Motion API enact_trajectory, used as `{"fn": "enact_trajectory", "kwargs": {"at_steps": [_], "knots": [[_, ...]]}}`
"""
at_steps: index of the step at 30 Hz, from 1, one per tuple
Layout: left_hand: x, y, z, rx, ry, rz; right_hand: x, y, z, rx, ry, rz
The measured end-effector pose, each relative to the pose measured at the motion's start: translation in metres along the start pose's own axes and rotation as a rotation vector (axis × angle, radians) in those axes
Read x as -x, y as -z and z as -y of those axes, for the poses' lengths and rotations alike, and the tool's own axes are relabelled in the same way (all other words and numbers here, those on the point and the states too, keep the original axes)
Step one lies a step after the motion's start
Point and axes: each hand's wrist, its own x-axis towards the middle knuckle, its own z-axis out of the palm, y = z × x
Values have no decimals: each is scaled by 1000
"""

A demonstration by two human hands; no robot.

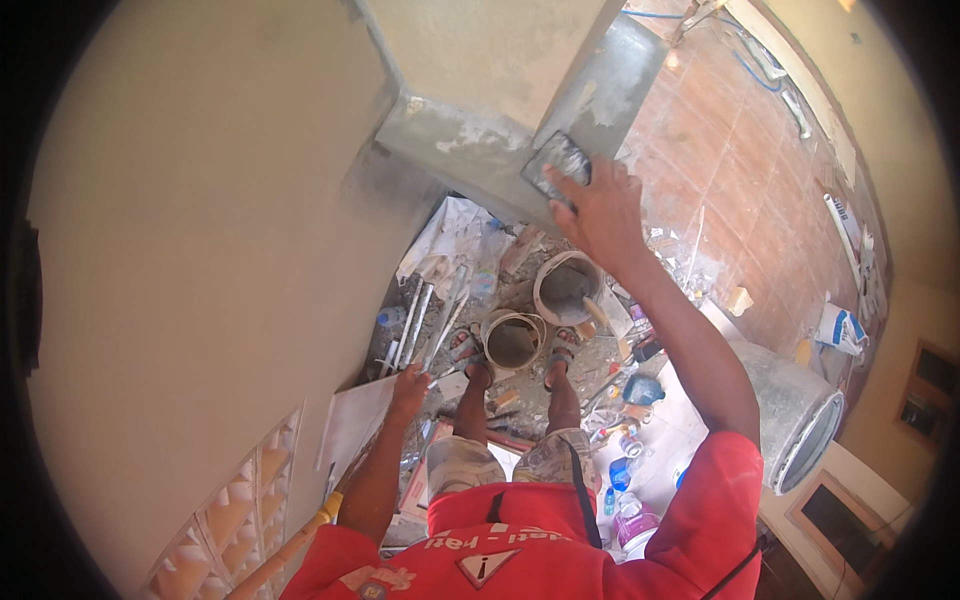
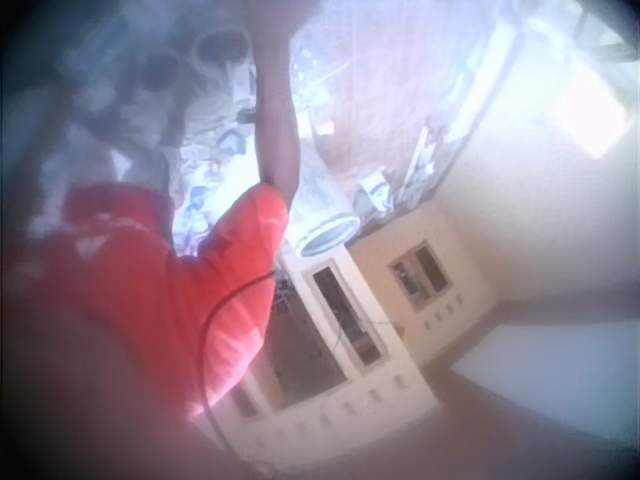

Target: The person smooths a freshly plastered wall section using a rectangular sanding block. They repeatedly rub the block along the vertical and horizontal edges of the wall, occasionally pausing to wipe the surface with their hand.

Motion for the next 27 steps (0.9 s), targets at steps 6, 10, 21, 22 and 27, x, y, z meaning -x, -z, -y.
{"fn": "enact_trajectory", "kwargs": {"at_steps": [6,10,21,22,27], "knots": [[-1,-13,3,72,-15,-28,13,12,18,-12,-36,12],[-7,-20,15,-26,9,3,6,0,23,30,0,5],[-10,-29,21,10,13,-79,-5,7,-5,25,-23,-24],[-8,-29,19,23,50,-76,-22,9,-17,45,-169,14],[4,-35,-11,3,8,-105,-16,21,-27,-38,-85,-36]]}}
